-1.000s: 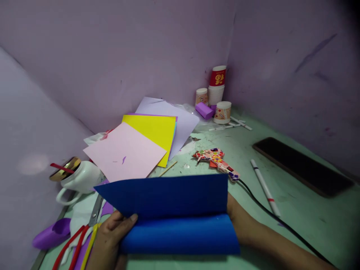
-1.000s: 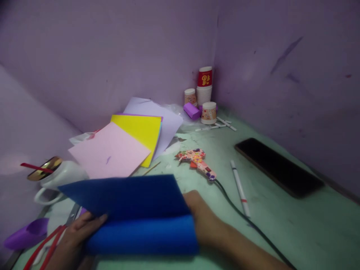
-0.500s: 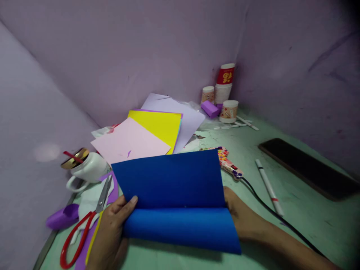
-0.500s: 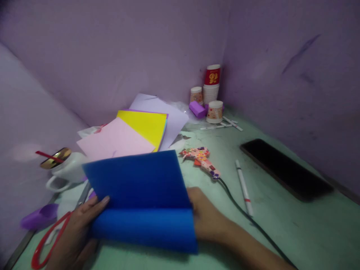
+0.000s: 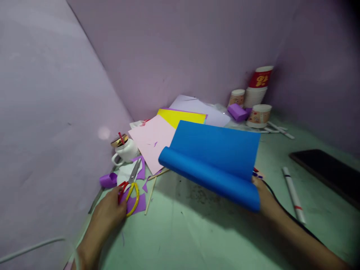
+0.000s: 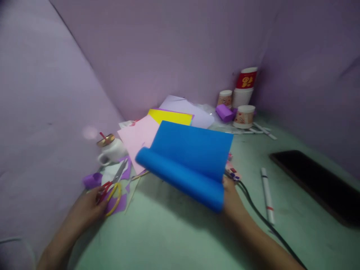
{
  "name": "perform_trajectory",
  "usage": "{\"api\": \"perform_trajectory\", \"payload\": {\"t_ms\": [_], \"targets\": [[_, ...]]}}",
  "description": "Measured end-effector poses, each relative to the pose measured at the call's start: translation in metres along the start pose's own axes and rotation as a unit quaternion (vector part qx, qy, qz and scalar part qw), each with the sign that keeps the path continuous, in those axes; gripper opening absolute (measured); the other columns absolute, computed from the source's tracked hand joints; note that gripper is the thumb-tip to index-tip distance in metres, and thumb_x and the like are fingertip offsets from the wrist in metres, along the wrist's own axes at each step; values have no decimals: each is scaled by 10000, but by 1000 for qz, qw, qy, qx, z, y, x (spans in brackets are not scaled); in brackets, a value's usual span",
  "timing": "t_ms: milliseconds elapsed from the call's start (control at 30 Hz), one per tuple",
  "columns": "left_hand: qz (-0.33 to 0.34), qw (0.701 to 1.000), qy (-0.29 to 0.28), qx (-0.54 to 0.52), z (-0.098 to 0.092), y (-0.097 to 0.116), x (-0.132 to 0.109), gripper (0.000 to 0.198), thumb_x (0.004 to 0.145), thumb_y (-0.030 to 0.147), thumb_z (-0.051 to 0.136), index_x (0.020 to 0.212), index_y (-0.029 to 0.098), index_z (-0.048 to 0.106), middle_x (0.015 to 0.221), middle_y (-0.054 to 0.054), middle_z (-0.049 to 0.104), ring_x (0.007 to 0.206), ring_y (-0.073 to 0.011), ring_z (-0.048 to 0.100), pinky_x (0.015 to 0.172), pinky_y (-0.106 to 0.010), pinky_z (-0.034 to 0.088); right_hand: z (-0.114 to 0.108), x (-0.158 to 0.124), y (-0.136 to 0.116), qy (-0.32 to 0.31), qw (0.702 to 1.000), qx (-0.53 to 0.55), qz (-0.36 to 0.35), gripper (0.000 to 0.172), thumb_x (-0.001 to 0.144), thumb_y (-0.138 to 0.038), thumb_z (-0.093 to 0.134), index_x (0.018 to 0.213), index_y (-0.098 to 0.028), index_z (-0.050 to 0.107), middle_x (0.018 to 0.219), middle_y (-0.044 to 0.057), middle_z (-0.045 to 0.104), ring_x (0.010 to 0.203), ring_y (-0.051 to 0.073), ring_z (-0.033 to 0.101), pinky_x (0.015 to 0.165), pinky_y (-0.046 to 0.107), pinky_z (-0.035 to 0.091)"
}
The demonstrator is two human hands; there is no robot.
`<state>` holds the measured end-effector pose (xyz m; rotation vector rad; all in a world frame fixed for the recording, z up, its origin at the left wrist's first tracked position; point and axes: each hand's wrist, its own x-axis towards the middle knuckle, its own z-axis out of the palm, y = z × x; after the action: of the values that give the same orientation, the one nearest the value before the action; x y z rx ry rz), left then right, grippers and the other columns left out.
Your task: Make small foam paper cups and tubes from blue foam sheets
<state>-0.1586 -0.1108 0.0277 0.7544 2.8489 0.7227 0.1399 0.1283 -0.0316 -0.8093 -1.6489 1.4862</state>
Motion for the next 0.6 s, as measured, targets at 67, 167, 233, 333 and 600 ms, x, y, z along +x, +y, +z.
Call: {"api": "perform_trajectory", "payload": {"t_ms": [67,167,233,333,600], "targets": [[25,998,-29,53,8,-6,-1,454,614,364,608,1028,187,660,945,-123,703,933,-365,624,784,-412,435,7,-7,-11,-17,1000,12,9,303,635,-393,716,863,-197,755,913,81,750,900,337,674,855,433,517],[31,992,-45,112,15,-5,4,573,641,328,583,1190,164,590,1118,-161,675,1015,-381,617,800,-417,453,16,-14,-21,-57,997,46,29,207,657,-340,687,763,-173,747,792,77,734,807,305,660,785,406,520],[23,989,-50,141,15,-4,9,611,629,299,577,1221,146,566,1143,-178,666,995,-387,631,772,-421,473,21,-15,-23,-51,997,54,31,207,667,-351,675,711,-157,734,710,69,704,729,273,638,725,389,516],[8,984,-62,164,12,-6,17,658,621,280,558,1266,154,519,1083,-160,691,918,-362,665,727,-410,499,23,-15,-19,-22,997,65,26,260,698,-399,658,676,-147,719,682,66,677,691,241,607,721,383,498],[-7,983,-57,174,4,-31,31,759,729,595,401,1295,90,431,1216,-216,594,1076,-370,607,905,-449,467,27,-14,-21,16,994,103,25,294,685,-451,674,705,-160,707,682,53,655,726,238,605,757,380,488]]}}
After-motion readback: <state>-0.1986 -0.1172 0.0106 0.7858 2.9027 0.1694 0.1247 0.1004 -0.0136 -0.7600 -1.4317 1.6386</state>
